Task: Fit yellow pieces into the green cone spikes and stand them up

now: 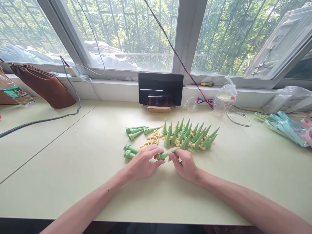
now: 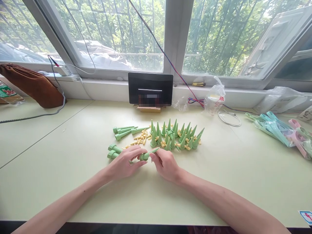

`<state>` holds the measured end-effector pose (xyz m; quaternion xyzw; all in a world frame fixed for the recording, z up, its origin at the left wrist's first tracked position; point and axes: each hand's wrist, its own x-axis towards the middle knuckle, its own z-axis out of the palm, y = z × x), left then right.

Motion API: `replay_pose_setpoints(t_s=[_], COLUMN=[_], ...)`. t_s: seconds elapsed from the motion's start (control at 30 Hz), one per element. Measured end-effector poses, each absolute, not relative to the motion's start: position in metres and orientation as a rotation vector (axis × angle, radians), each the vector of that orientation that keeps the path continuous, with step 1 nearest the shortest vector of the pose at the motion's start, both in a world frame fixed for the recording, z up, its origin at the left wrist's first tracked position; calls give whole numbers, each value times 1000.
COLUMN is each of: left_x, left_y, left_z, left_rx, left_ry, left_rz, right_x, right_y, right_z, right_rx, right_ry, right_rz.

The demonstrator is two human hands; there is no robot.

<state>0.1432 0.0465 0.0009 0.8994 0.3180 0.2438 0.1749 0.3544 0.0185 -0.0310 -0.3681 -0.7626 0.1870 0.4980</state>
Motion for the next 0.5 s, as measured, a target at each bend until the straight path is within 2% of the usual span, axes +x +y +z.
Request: replay_pose_setpoints(t_s=[0.2, 0.5], left_x=[139, 132], left_y=[51, 55], left_z=[1, 8], left_rx=[2379, 1895], left_ry=[946, 886], left_rz=[799, 1013], right_x=[353, 348], right_y=[19, 19], right_z=[-31, -33], right_rx=[-939, -1023], right_ry=[-1897, -2231], right_rz=[485, 257])
